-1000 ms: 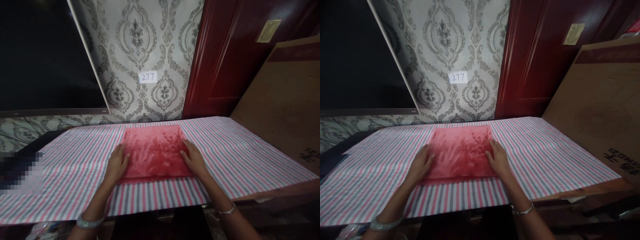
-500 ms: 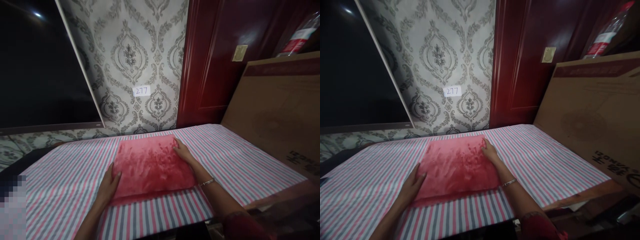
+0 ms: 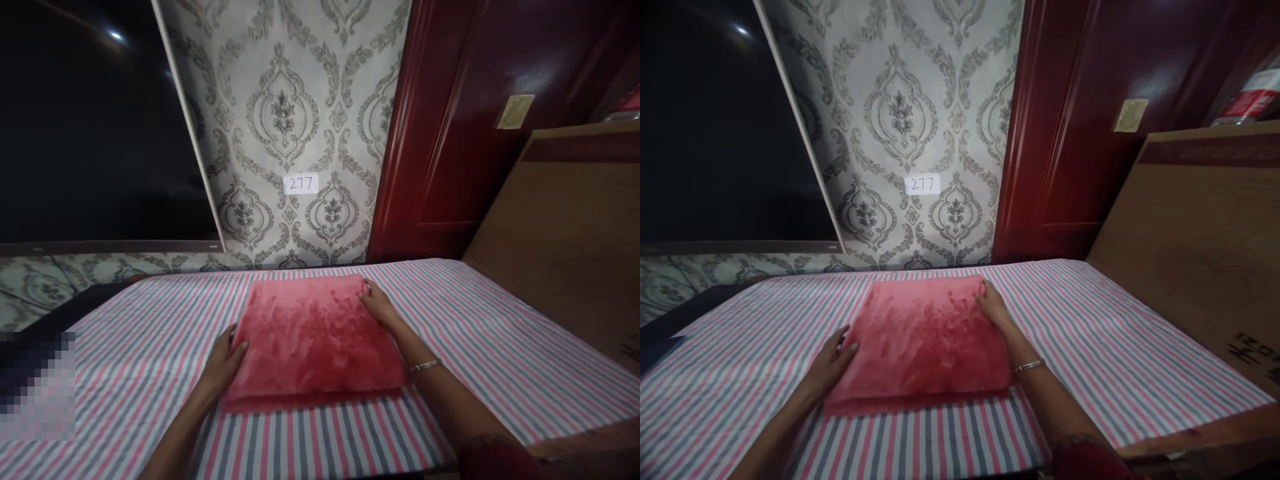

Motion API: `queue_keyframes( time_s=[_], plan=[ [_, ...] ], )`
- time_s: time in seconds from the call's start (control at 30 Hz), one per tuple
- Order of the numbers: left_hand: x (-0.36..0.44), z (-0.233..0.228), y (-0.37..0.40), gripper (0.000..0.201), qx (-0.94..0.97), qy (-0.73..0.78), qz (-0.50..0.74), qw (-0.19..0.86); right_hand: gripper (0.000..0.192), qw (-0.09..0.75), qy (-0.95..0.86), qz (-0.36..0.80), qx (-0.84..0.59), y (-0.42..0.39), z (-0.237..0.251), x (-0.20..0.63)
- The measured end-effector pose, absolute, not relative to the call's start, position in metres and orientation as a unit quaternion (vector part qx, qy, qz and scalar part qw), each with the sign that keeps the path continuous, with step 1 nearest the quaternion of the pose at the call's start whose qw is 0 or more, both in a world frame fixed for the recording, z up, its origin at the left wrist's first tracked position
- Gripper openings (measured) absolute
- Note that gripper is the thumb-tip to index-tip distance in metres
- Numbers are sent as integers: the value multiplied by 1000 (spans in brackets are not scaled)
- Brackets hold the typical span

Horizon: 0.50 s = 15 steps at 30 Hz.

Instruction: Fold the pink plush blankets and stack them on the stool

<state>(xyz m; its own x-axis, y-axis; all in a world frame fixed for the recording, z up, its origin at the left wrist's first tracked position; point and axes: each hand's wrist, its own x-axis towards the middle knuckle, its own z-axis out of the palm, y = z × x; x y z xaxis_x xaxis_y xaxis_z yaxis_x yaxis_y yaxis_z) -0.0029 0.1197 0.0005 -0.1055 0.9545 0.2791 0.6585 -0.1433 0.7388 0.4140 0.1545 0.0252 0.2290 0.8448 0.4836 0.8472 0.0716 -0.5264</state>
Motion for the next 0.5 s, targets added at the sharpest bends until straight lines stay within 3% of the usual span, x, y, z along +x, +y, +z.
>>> queue_keyframes(
  time_s=[0.13, 0.23, 0.37, 0.5],
  plan=[
    [27, 61, 139, 71, 737, 579, 343, 62, 63, 350, -629, 11, -695, 161, 56, 385],
    [75, 94, 156, 68, 777, 590, 217, 18, 58, 260, -634, 3, -729, 160, 72, 353],
    [118, 87, 173, 70, 768, 636, 74, -6, 54, 153, -638, -22, -754, 152, 68, 328],
    [118, 56, 177, 68, 755, 652, 66, -26, 56, 134, -639, -26, -757, 151, 53, 327]
  ],
)
